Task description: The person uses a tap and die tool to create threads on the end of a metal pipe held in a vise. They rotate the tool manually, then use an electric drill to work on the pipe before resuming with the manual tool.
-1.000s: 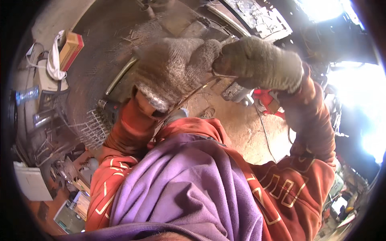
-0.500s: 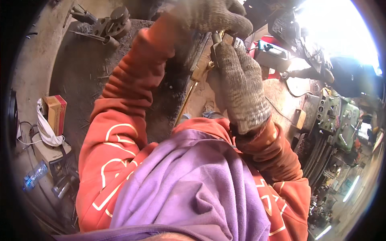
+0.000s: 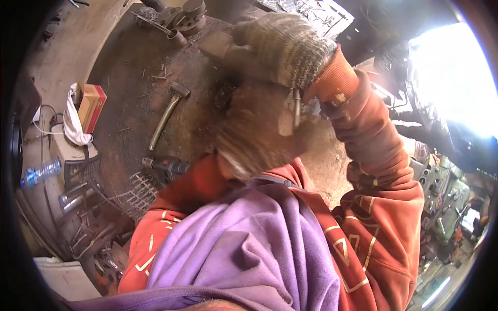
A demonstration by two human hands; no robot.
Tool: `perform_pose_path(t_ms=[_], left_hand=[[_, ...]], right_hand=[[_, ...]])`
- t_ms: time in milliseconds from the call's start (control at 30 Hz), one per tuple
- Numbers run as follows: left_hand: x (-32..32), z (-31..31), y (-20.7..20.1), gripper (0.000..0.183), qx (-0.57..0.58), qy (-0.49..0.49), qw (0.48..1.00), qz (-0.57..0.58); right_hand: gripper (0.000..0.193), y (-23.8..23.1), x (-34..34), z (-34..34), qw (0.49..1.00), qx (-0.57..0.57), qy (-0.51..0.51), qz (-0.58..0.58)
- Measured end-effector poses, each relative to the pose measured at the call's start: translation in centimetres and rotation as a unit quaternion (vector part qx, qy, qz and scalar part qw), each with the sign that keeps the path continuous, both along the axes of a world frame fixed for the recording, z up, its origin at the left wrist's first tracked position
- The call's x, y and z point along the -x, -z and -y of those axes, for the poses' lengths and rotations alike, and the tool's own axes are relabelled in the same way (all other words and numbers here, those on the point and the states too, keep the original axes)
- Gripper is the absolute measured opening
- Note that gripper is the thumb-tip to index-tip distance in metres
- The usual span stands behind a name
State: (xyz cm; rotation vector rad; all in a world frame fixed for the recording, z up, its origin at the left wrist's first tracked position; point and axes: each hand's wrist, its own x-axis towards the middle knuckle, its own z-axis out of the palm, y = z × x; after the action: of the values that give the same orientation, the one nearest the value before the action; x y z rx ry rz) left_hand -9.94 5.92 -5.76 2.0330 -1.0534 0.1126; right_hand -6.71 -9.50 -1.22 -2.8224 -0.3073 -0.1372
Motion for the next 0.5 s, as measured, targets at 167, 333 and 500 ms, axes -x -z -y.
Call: perform_pose_path(t_ms=[167,333,500], left_hand=[[-7.6,-2.2,-1.0,0.038,-0.072,0.242,0.956,-0.148],[-5.2,-2.8,-0.6,0.052,-0.080,0.188,0.960,-0.189],[1.5,-1.9,0.2,0.046,0.000,-0.049,0.999,-0.021]], right_hand=[[0.037,1.6,0.6,0.1,0.991,-0.022,0.112,0.074],[0.026,1.6,-0.8,5.7,0.978,-0.065,-0.192,-0.047],[0.034,3.7,-1.6,11.7,0.914,-0.050,-0.403,-0.019]])
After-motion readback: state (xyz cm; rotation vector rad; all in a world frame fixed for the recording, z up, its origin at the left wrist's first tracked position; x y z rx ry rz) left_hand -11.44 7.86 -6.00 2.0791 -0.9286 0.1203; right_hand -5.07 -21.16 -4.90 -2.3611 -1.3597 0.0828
